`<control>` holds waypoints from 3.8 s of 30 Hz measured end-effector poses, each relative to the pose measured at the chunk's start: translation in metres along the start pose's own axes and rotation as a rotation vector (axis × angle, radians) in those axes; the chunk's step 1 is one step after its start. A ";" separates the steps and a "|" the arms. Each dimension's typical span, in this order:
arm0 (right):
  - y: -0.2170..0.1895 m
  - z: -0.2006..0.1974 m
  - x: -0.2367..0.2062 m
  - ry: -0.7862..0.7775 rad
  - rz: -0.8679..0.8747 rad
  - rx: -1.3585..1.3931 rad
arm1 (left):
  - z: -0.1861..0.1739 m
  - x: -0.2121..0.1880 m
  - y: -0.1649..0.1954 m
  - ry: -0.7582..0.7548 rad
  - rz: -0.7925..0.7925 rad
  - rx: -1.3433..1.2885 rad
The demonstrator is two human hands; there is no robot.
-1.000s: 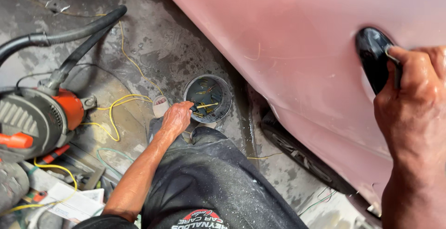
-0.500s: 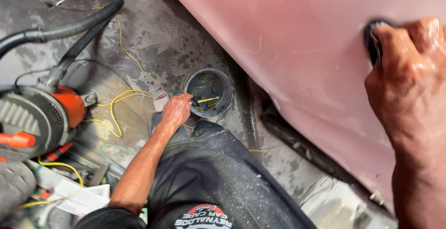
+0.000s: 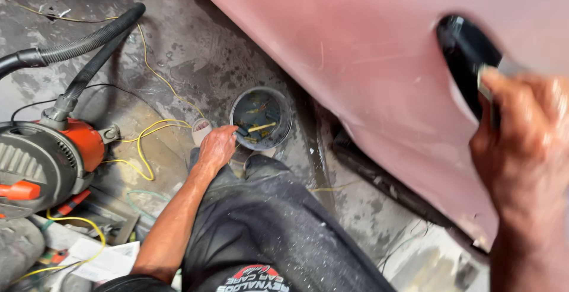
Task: The person sands the black door handle of a pink car using a sanding block. They repeatedly rub the sanding block over the handle surface, occasionally dipping it into a bucket of water to keep it wet. The person uses their left hand to stabilize the handle while sanding with the right hand.
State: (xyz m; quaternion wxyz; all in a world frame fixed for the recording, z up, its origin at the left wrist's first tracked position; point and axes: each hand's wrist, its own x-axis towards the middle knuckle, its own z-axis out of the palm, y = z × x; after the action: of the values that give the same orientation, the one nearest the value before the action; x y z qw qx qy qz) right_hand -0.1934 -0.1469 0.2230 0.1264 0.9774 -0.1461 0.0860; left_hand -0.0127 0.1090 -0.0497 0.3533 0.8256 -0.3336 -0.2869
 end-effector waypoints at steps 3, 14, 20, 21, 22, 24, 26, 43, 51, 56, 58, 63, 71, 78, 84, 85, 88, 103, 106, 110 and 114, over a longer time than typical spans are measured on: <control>0.016 0.008 -0.010 0.060 -0.029 -0.050 | -0.007 -0.002 0.006 -0.005 -0.011 0.047; 0.024 0.010 -0.023 0.072 0.044 0.072 | 0.003 0.004 0.017 -0.093 -0.107 0.111; 0.024 0.010 -0.022 0.030 0.042 0.046 | 0.010 0.001 0.011 -0.067 -0.101 0.088; 0.023 0.010 -0.023 0.041 0.033 0.063 | 0.010 -0.001 0.008 -0.086 -0.124 0.111; 0.022 0.009 -0.024 0.053 0.025 0.081 | 0.012 -0.003 0.006 -0.100 -0.133 0.117; 0.018 0.007 -0.025 0.053 0.054 0.094 | 0.016 -0.003 0.005 -0.149 -0.128 0.140; 0.014 0.000 -0.024 0.013 0.089 0.080 | 0.019 -0.002 0.004 -0.117 -0.108 0.122; 0.021 0.012 -0.022 0.034 0.066 0.122 | 0.021 0.012 0.016 -0.119 -0.086 0.128; 0.004 0.003 -0.028 0.062 0.029 -0.149 | 0.018 0.005 0.011 -0.176 -0.234 0.164; 0.009 0.008 -0.054 0.103 0.077 -0.145 | 0.034 0.011 0.025 -0.192 -0.140 0.165; 0.008 0.004 -0.055 0.124 0.077 -0.186 | 0.033 0.012 0.024 -0.179 -0.155 0.158; 0.003 0.012 -0.056 0.232 0.040 -0.170 | 0.034 0.012 0.027 -0.230 -0.150 0.258; 0.032 0.006 -0.099 0.149 0.187 -0.121 | 0.042 0.012 0.030 -0.207 -0.195 0.245; 0.039 0.004 -0.104 0.058 0.259 -0.042 | 0.054 0.007 0.022 -0.168 -0.102 0.216; 0.047 0.012 -0.120 0.014 0.248 -0.072 | 0.059 0.001 0.019 -0.250 -0.226 0.296; 0.047 0.011 -0.118 0.012 0.258 -0.082 | 0.059 0.001 0.018 -0.255 -0.233 0.280; 0.042 0.007 -0.102 0.034 0.203 -0.105 | 0.056 -0.002 0.010 -0.229 -0.270 0.257; 0.049 0.007 -0.098 -0.104 0.221 0.070 | 0.073 -0.013 -0.016 -0.257 -0.323 0.261; 0.039 0.016 -0.109 0.011 0.228 0.002 | 0.069 -0.018 -0.025 -0.237 -0.308 0.245; 0.045 0.018 -0.126 0.111 0.192 -0.058 | 0.063 -0.024 -0.031 -0.227 -0.340 0.251; 0.053 0.014 -0.137 0.071 0.276 -0.017 | 0.064 -0.021 -0.026 -0.304 -0.351 0.337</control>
State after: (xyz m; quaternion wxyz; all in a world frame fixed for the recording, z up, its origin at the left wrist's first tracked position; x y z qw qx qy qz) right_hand -0.3366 -0.1641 0.1932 0.1265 0.9433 -0.2753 0.1357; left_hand -0.0619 0.1131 -0.1021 0.1019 0.8654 -0.2777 -0.4045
